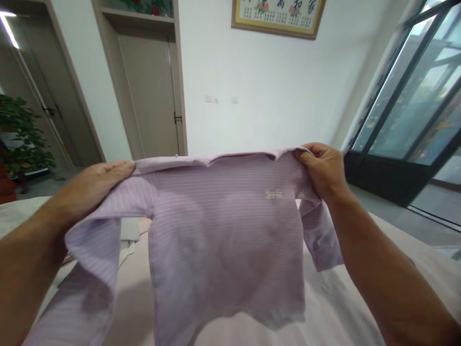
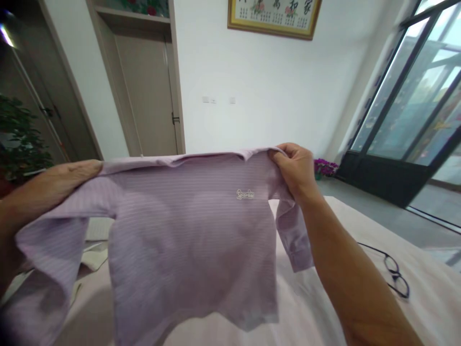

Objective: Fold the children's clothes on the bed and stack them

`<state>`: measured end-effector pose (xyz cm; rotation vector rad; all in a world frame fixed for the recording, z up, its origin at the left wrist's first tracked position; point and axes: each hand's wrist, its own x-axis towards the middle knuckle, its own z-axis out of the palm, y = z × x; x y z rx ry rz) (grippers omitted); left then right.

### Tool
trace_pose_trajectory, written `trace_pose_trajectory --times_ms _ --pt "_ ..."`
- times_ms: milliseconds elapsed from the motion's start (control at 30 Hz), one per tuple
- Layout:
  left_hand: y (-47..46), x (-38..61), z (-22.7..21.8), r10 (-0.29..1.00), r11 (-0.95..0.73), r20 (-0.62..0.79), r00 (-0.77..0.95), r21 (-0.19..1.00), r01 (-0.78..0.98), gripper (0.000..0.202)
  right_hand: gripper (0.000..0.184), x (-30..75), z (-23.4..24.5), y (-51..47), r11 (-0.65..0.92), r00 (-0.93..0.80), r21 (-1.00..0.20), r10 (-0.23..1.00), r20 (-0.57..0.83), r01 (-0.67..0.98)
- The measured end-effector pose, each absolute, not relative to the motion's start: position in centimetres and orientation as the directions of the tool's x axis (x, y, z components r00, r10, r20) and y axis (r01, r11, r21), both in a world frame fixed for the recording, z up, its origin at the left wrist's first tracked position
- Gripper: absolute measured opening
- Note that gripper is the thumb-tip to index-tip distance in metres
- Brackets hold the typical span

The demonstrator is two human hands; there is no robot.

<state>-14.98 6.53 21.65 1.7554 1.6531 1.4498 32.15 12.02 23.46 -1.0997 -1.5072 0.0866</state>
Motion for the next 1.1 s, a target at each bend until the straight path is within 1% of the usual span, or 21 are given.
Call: trace_pose_trajectory --times_ms 67,100,167,200,233,300,333,400,467,567,633,667,733,767,833,900,967,1033,1100 --pt "9.3 -15.1 18.7 0.970 -0.146 0.234 -0.072 0.788 0.598 0.064 0.031 31.9 21.4 14.3 0.412 0.096 -0.591 0.760 0.643 0.693" --pt "10.6 -15.0 16.8 0.990 -0.103 0.144 -0.014 0.776 0.623 0.065 0.030 31.6 19.9 15.4 0.341 0.051 -0.539 0.810 0.584 0.770" --pt "12.8 -14.6 12.6 0.995 -0.085 0.038 0.089 0.788 0.610 0.065 0.028 30.9 16.6 17.4 0.183 0.015 -0.400 0.897 0.442 0.898" --pt "13.8 -14.3 10.5 0.991 -0.073 -0.011 0.135 0.794 0.603 0.065 0.028 30.5 14.8 18.2 0.122 0.019 -0.338 0.922 0.386 0.933" --pt "14.7 -14.2 8.5 0.987 -0.077 -0.030 0.157 0.770 0.634 0.063 0.029 30.2 13.1 19.0 0.080 0.021 -0.275 0.938 0.345 0.958" --pt "16.3 -14.0 5.2 0.985 -0.096 -0.044 0.167 0.668 0.738 0.054 0.029 29.7 10.0 20.3 0.048 -0.001 -0.166 0.961 0.275 0.985" --pt "17.0 -14.1 4.0 0.988 -0.103 -0.026 0.151 0.615 0.782 0.047 0.031 29.6 8.8 20.8 0.042 -0.008 -0.129 0.968 0.251 0.991" --pt "18.5 -14.3 2.5 0.993 -0.104 0.017 0.113 0.547 0.831 0.041 0.034 29.6 7.1 22.0 0.036 -0.018 -0.081 0.976 0.218 0.996" --pt "20.0 -14.5 1.9 0.998 -0.063 0.037 0.052 0.499 0.864 0.043 0.037 29.8 6.0 23.2 0.022 -0.009 -0.064 0.979 0.203 0.998" --pt "22.0 -14.3 2.2 0.996 0.074 0.010 -0.084 0.384 0.920 0.050 0.040 29.8 5.0 25.1 -0.024 0.040 -0.087 0.981 0.189 0.996" --pt "23.0 -13.7 2.3 0.984 0.169 -0.006 -0.177 0.323 0.931 0.052 0.040 29.7 4.3 26.2 -0.071 0.096 -0.146 0.981 0.166 0.987" --pt "23.2 -13.2 2.3 0.977 0.200 0.010 -0.212 0.287 0.937 0.051 0.039 29.7 3.9 26.6 -0.094 0.123 -0.195 0.982 0.144 0.976" --pt "23.1 -11.9 2.0 0.969 0.205 0.098 -0.226 0.187 0.961 0.052 0.038 30.0 3.1 27.1 -0.125 0.156 -0.292 0.984 0.087 0.948" --pt "22.8 -11.1 1.8 0.969 0.174 0.153 -0.193 0.129 0.976 0.052 0.038 30.4 2.8 27.2 -0.132 0.159 -0.331 0.986 0.057 0.934" --pt "21.9 -9.2 1.3 0.971 0.035 0.237 -0.044 0.040 0.999 0.049 0.039 31.7 2.4 27.0 -0.135 0.148 -0.381 0.989 0.003 0.915" --pt "20.9 -7.2 0.7 0.953 -0.144 0.271 0.133 0.019 0.989 0.044 0.045 33.7 2.2 26.4 -0.136 0.131 -0.419 0.991 -0.042 0.898" --pt "20.1 -5.6 -0.1 0.922 -0.285 0.283 0.266 0.026 0.958 0.043 0.051 35.9 2.2 25.4 -0.157 0.118 -0.480 0.987 -0.110 0.863" --pt "19.7 -4.4 -0.9 0.914 -0.337 0.255 0.314 0.048 0.940 0.044 0.051 37.9 2.3 24.3 -0.217 0.099 -0.573 0.968 -0.231 0.790" --pt "19.6 -3.7 -1.9 0.937 -0.298 0.208 0.280 0.059 0.953 0.049 0.048 39.5 2.4 23.0 -0.261 0.028 -0.653 0.938 -0.345 0.711"
